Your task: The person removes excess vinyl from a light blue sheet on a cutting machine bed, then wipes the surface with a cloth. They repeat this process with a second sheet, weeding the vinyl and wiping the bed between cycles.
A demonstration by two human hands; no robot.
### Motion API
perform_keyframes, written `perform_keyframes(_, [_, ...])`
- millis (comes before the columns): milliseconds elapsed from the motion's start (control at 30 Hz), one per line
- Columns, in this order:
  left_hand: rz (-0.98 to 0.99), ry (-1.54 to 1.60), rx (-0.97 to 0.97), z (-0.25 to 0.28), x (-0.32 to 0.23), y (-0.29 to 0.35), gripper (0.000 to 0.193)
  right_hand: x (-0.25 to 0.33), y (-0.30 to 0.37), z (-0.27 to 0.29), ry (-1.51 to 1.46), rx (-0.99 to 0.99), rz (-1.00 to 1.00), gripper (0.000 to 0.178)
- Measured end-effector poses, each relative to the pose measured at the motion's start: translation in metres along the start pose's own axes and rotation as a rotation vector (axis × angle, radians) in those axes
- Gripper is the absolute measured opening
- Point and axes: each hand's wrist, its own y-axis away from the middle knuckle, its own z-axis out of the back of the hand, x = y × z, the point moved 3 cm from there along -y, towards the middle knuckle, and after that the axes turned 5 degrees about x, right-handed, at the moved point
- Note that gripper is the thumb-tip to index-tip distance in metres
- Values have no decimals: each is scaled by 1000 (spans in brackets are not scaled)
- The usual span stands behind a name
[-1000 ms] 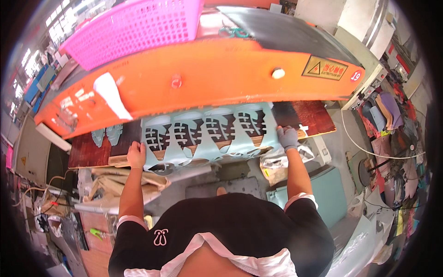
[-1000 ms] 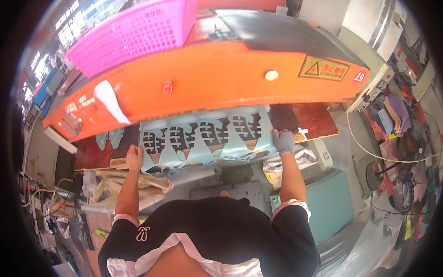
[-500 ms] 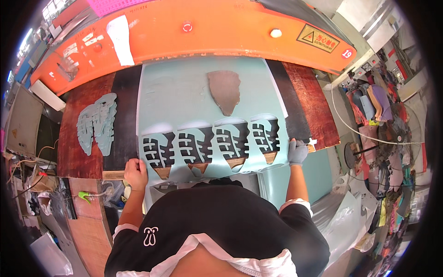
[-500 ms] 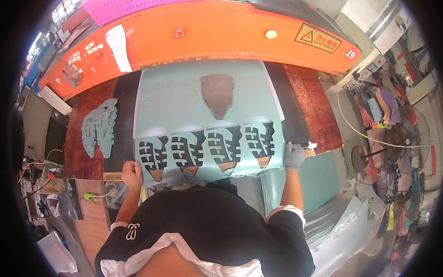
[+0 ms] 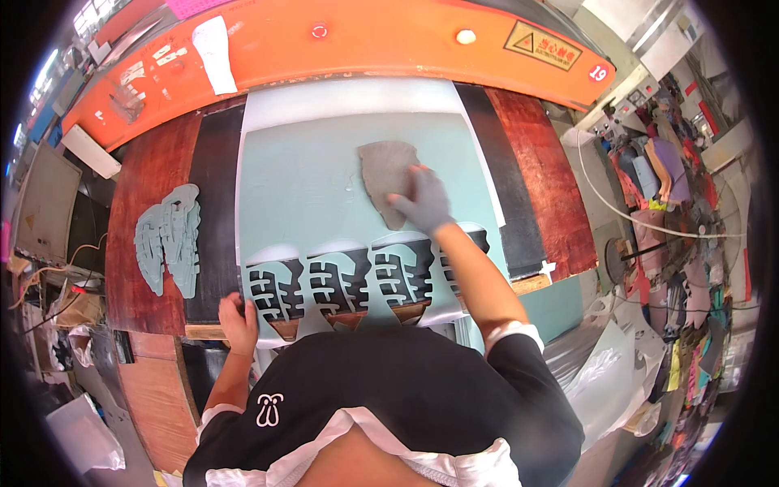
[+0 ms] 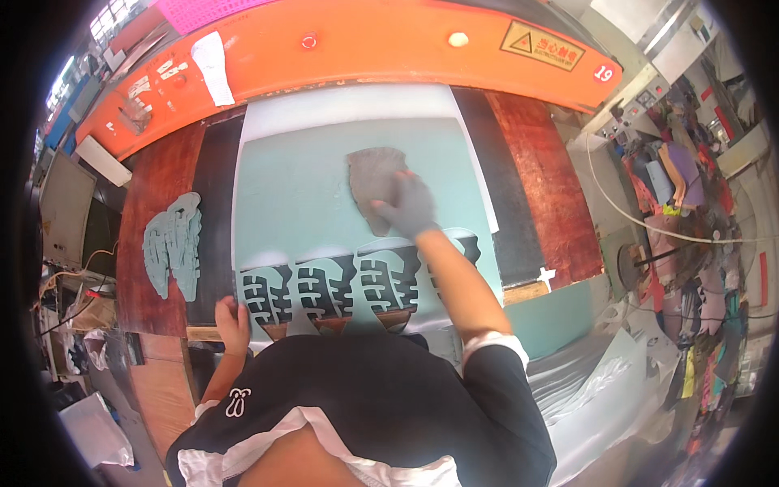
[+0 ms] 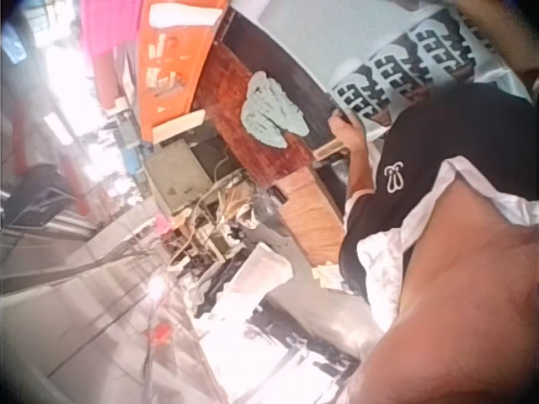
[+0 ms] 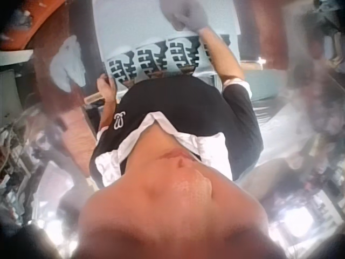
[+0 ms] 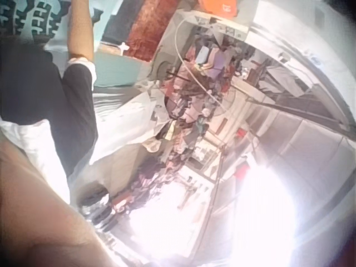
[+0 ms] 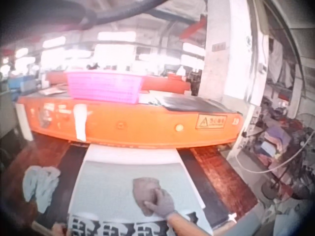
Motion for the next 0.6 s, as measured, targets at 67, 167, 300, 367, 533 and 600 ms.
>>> perform_keyframes(67, [-131,5,-30,0,-24,-23,35,33,-20,-23,133,183,-198,80])
perform_keyframes(167, [-238,130,98,-42,-84,-66,40,56,-27,-23,282,291,-411,87])
perform_keyframes(300, [-426,107,299,-124,-155,-101,40,61,-29,-17,231,284,-452,87])
perform_keyframes(367, [-459,-24,331,-140,-163,-99,40,55,-32,-18,172,262,-432,87])
perform_keyframes(533, [-465,-63,351,-145,-160,-96,40,10,-34,0,-598,100,-342,86])
perform_keyframes(600, [-466,-67,341,-144,-161,-97,40,-18,-35,17,-943,150,-410,84])
